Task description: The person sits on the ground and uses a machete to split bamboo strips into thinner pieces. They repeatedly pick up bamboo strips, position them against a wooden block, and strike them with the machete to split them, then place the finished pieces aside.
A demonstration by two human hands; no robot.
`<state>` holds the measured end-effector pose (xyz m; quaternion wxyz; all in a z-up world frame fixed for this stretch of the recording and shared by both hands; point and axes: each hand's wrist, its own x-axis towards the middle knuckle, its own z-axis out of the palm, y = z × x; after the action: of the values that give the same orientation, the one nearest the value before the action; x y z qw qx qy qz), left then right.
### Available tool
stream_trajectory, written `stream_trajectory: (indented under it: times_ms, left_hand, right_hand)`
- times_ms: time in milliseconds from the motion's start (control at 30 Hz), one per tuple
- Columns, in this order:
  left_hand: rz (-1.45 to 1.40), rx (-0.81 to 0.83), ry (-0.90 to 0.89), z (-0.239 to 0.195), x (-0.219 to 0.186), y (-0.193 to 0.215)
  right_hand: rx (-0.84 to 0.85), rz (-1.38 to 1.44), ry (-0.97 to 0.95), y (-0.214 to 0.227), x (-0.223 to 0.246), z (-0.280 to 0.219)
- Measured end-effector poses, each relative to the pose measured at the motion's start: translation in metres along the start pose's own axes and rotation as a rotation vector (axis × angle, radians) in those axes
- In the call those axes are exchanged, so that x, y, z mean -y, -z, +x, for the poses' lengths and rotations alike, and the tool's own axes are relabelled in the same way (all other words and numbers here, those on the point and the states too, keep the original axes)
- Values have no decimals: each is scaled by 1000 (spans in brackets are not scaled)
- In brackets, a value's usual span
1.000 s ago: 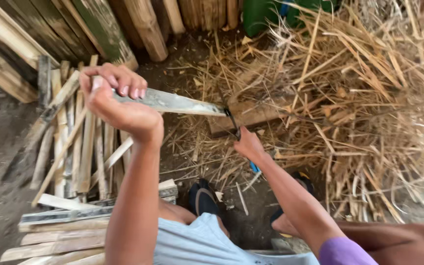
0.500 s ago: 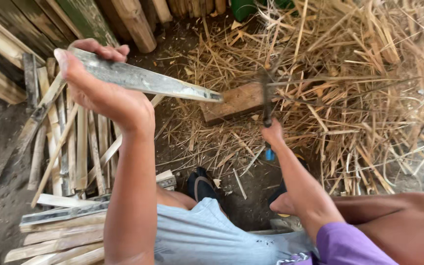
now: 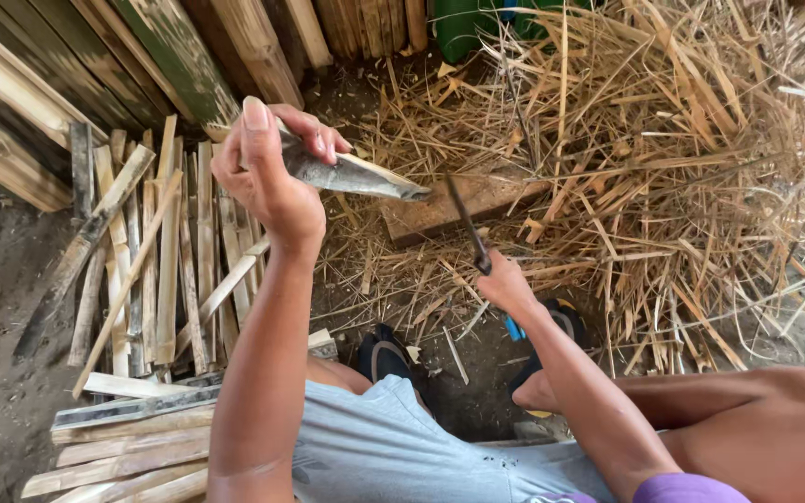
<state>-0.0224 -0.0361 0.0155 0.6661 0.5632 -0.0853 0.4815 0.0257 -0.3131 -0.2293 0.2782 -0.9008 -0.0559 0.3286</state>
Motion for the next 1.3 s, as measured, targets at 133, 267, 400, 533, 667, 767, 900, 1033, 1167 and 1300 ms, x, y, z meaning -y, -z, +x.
stream_trajectory:
  times_ms: [133,267,400,533,667,767,900,1033,1167,1300]
  left_hand:
    - [24,-99,21,-11,-7,-15]
    - [9,-202,34,-21,-10,-27]
    - [67,-261,11,-15,-12,-18]
    - [60,-262,-2,-13,-3,-14]
    - [94,-281,-19,-10,-3,-7]
    - [59,-351,0,2,-2,1]
    - [-5,-396,18,1,1,13]
    - [7,-368,-13,6,4,13]
    - [-29,-449,-11,20,-3,18]
    - [-18,-566,39,27,-10,27]
  right_hand:
    - [77,99,104,27,79,-77]
    - [-232,135,548,43,136,-116]
    - [-92,105,318,37,139,-117]
    - [-309,130,687,22,117,-94]
    - [-272,125,558,1,113,-71]
    - [47,176,179,-5,111,-51]
    - [-29,136,372,-23,88,-32]
    - [-190,165,631,-43,79,3]
    - [-440,-73,642,-54,68,14]
    - [-132,0,410,-58,67,9]
